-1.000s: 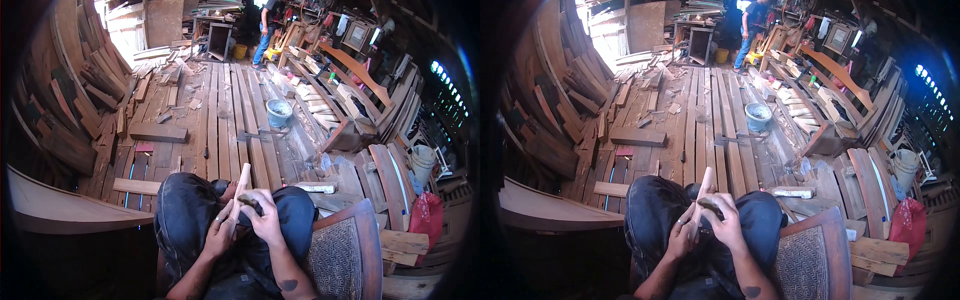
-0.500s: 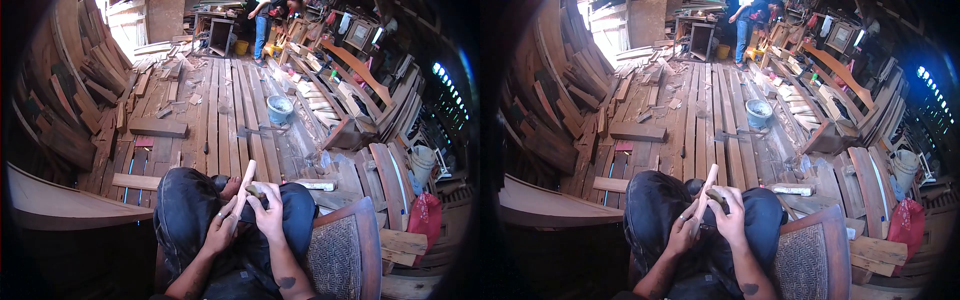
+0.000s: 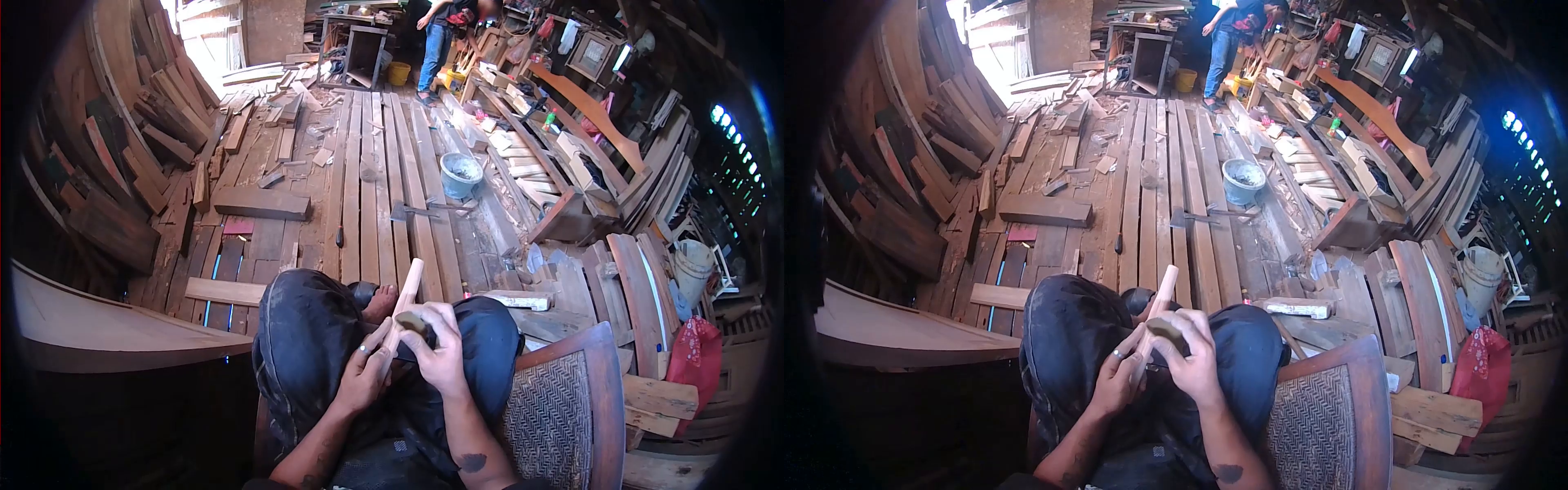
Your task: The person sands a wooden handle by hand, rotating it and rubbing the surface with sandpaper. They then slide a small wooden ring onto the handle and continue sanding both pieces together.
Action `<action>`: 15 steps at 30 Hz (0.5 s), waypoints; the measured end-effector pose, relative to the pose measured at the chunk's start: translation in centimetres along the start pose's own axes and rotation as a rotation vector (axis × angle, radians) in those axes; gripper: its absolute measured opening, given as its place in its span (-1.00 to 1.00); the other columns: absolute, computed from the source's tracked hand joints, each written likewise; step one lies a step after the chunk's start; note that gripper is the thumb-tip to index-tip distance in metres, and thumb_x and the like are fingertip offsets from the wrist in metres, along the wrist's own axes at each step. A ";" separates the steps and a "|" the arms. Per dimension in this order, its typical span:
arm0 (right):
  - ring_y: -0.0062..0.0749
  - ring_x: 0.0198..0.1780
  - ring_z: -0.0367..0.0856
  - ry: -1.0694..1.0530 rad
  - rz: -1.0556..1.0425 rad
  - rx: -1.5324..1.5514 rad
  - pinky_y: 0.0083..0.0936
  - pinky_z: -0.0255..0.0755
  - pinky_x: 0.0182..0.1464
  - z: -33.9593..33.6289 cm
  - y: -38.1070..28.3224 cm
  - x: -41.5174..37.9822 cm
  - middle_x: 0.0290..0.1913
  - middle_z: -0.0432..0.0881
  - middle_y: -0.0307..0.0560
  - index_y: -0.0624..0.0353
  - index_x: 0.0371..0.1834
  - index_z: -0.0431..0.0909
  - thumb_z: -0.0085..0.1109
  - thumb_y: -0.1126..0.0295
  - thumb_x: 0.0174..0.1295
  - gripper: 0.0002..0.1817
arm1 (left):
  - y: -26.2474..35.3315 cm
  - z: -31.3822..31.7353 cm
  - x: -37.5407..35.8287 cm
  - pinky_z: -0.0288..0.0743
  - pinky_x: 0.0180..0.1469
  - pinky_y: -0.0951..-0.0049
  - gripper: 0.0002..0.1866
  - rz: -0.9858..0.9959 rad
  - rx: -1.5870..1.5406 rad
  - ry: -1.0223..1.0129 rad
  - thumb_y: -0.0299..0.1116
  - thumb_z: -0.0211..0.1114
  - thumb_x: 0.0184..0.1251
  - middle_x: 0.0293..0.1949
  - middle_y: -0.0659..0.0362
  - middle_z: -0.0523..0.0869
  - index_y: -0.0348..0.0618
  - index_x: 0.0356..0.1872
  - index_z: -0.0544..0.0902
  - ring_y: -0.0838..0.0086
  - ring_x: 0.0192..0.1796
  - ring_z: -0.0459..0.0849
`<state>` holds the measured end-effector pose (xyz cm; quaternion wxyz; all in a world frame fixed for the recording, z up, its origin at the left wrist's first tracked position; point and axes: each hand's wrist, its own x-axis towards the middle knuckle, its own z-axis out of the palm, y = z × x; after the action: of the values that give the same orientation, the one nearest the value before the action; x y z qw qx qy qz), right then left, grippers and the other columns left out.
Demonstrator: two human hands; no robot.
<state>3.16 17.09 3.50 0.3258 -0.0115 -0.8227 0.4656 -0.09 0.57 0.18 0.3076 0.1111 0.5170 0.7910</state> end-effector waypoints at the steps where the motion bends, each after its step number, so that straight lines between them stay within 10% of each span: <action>1: -0.26 0.11 0.61 0.027 0.025 -0.030 -0.38 0.48 0.22 -0.1 -0.1 0.5 0.09 0.60 -0.01 0.29 0.11 0.69 0.49 0.48 0.24 -0.63 | 0.1 0.1 0.0 0.43 -0.45 0.61 -0.43 0.009 0.024 -0.009 -0.42 -0.04 0.66 -0.27 0.26 0.60 -0.04 0.64 0.31 0.66 -0.50 0.51; 15: -0.14 0.13 0.60 0.092 0.028 -0.011 -0.29 0.48 0.25 0.3 -0.1 0.7 0.07 0.63 0.03 0.23 0.11 0.73 0.48 0.49 0.23 -0.63 | 0.1 -0.1 0.2 0.50 -0.41 0.58 -0.42 -0.013 0.013 0.001 -0.44 -0.04 0.61 -0.18 0.19 0.66 -0.07 0.62 0.34 0.61 -0.47 0.55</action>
<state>2.45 16.98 3.87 0.3568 -0.0460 -0.8092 0.4645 -0.32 0.59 0.18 0.3117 0.1097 0.5231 0.7856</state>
